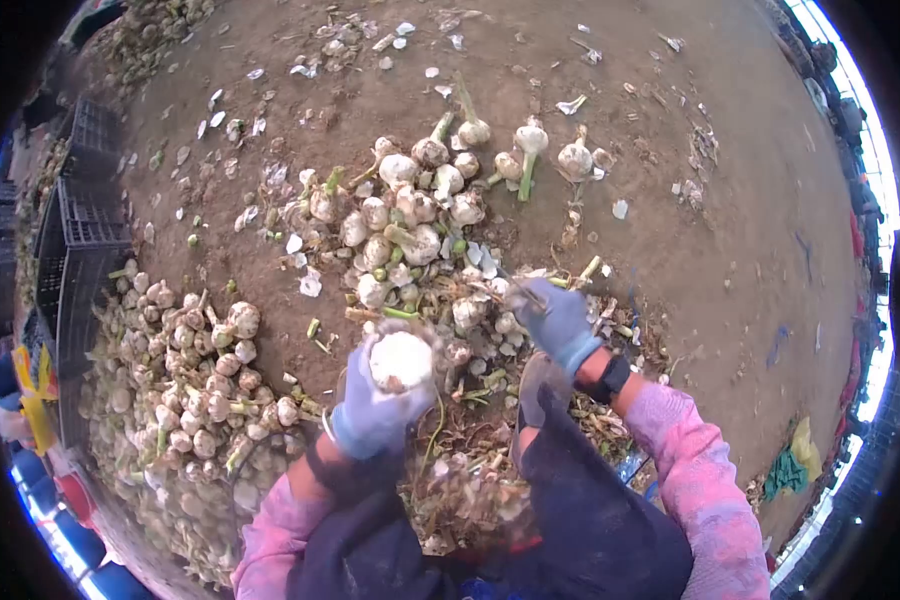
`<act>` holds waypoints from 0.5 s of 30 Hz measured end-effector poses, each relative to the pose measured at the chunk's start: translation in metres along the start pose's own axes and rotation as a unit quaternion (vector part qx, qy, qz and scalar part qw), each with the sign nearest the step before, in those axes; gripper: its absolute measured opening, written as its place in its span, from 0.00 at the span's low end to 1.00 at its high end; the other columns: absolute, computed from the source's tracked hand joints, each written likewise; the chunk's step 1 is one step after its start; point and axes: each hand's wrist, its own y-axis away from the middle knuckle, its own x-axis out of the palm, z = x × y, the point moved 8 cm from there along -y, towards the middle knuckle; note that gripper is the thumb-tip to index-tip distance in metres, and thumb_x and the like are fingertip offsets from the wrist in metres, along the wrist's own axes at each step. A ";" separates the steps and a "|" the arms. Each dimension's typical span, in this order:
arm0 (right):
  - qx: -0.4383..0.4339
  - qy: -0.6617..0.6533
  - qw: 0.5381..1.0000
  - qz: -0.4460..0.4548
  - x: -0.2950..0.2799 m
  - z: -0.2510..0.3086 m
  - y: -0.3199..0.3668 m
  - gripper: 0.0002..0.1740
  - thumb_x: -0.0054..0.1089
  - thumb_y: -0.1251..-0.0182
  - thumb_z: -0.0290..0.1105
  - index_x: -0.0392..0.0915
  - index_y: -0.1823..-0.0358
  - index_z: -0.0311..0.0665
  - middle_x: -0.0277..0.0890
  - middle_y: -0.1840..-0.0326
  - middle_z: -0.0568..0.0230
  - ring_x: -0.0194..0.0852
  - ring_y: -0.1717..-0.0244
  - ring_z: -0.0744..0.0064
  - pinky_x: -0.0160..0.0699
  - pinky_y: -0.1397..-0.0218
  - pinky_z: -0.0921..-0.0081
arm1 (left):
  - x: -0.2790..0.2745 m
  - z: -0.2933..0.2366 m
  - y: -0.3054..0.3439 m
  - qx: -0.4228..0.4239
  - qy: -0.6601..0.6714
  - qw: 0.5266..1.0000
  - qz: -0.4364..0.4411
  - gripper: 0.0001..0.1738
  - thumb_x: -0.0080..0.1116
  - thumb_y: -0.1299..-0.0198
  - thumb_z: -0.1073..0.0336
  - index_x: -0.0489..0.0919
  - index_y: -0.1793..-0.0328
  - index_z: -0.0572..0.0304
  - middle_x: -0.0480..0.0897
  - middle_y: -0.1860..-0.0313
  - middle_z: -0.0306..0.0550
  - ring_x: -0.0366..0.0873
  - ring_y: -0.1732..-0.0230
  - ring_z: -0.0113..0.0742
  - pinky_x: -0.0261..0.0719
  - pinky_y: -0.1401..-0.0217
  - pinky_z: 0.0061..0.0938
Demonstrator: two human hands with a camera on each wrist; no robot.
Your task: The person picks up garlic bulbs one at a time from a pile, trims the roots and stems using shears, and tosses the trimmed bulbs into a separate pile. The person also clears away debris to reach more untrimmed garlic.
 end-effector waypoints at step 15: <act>0.039 -0.378 0.915 0.135 0.001 0.096 0.020 0.09 0.69 0.34 0.29 0.83 0.54 0.37 0.81 0.64 0.65 0.78 0.64 0.81 0.79 0.58 0.78 | 0.029 0.017 -0.022 -0.153 0.157 0.974 -0.052 0.11 0.62 0.32 0.65 0.79 0.51 0.64 0.79 0.69 0.35 0.73 0.74 0.23 0.74 0.72 0.23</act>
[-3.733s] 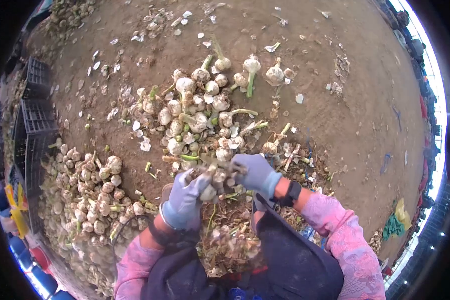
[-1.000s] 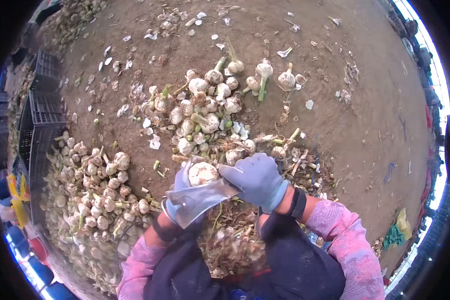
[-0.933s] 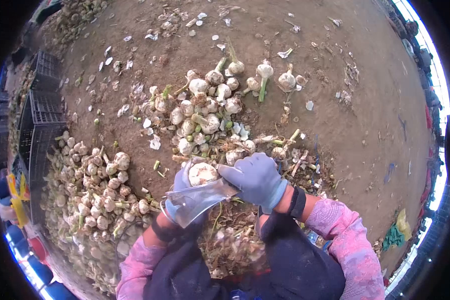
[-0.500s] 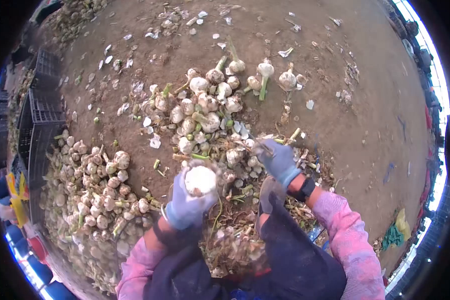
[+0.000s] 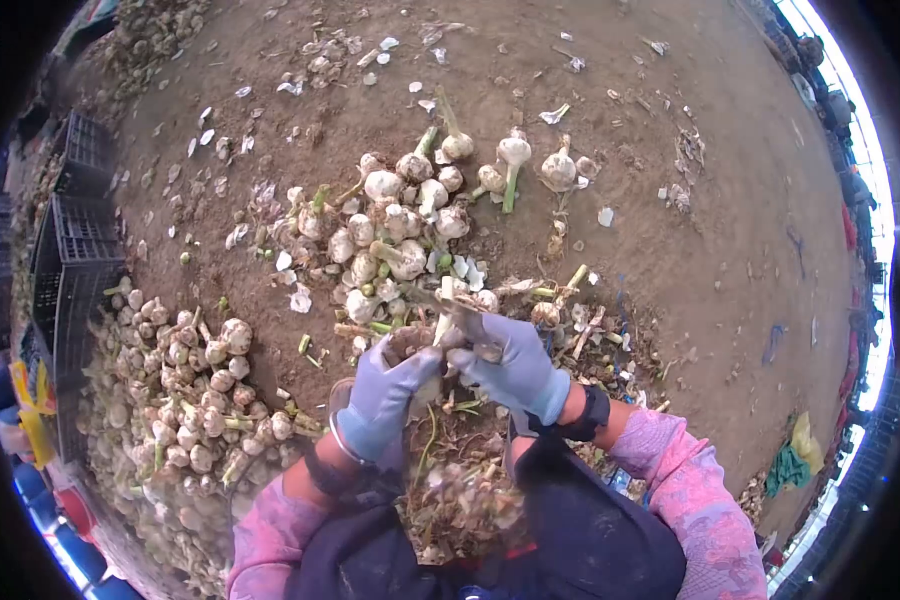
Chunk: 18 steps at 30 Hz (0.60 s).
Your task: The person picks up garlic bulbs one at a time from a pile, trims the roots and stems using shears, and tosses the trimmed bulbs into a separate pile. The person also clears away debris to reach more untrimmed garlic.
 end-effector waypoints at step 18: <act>0.027 0.405 0.879 -0.250 -0.153 -0.063 -0.155 0.19 0.62 0.34 0.41 0.83 0.41 0.56 0.70 0.30 0.48 0.81 0.42 0.49 0.78 0.36 0.61 | -0.339 -0.129 0.149 0.400 0.240 0.877 -0.115 0.26 0.53 0.28 0.51 0.77 0.38 0.67 0.83 0.43 0.62 0.84 0.49 0.41 0.88 0.47 0.38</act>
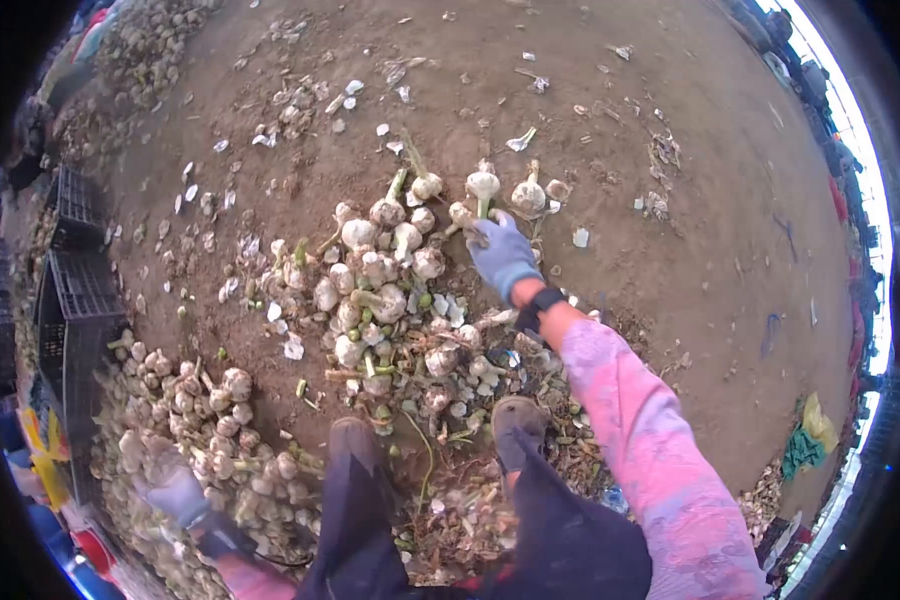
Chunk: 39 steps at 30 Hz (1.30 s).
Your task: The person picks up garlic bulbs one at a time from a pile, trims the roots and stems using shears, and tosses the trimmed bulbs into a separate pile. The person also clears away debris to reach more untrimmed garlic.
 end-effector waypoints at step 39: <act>-0.386 0.021 0.918 0.089 -0.070 0.141 0.188 0.17 0.66 0.38 0.42 0.80 0.49 0.49 0.73 0.77 0.68 0.77 0.74 0.62 0.71 0.71 0.62 | 0.213 0.318 0.109 -0.365 -0.198 0.875 0.249 0.29 0.44 0.24 0.48 0.69 0.32 0.67 0.80 0.39 0.60 0.83 0.42 0.54 0.82 0.35 0.49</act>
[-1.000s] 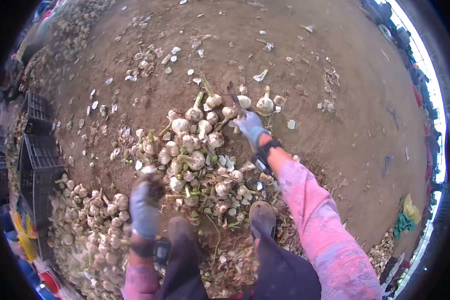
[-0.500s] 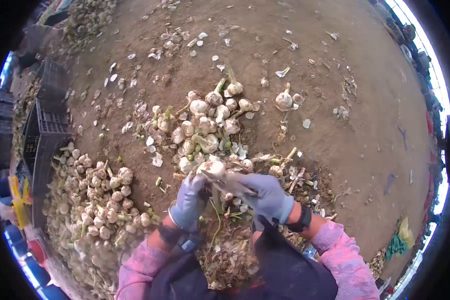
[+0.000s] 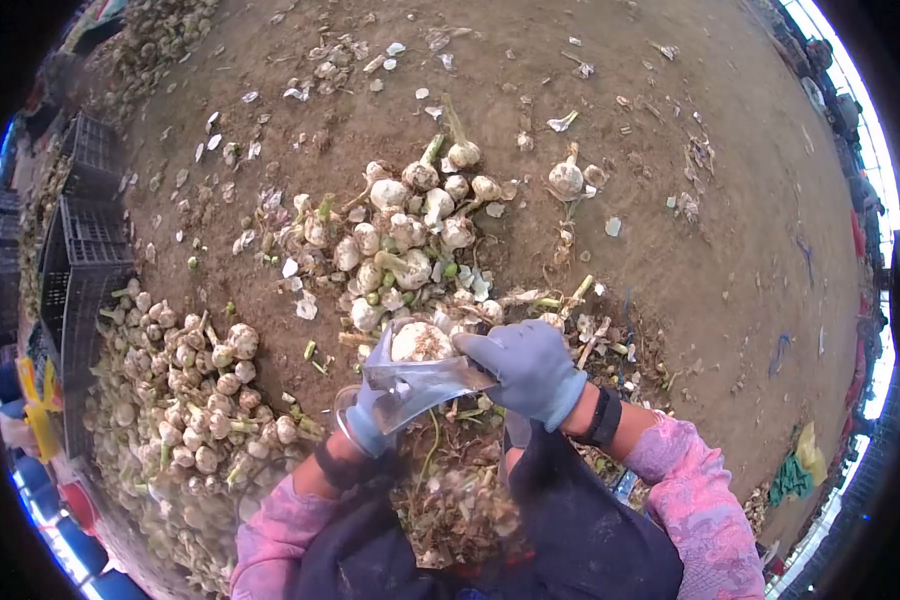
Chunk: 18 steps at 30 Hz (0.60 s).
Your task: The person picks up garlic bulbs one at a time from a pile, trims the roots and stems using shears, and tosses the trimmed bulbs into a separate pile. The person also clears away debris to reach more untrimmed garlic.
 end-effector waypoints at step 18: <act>-0.009 -0.004 0.999 -0.035 -0.008 0.009 -0.007 0.16 0.66 0.40 0.44 0.82 0.51 0.50 0.72 0.80 0.68 0.77 0.78 0.66 0.71 0.75 0.64 | -0.009 -0.042 0.012 0.135 -0.302 0.944 -0.014 0.38 0.78 0.52 0.57 0.72 0.39 0.68 0.84 0.52 0.45 0.83 0.51 0.33 0.82 0.45 0.28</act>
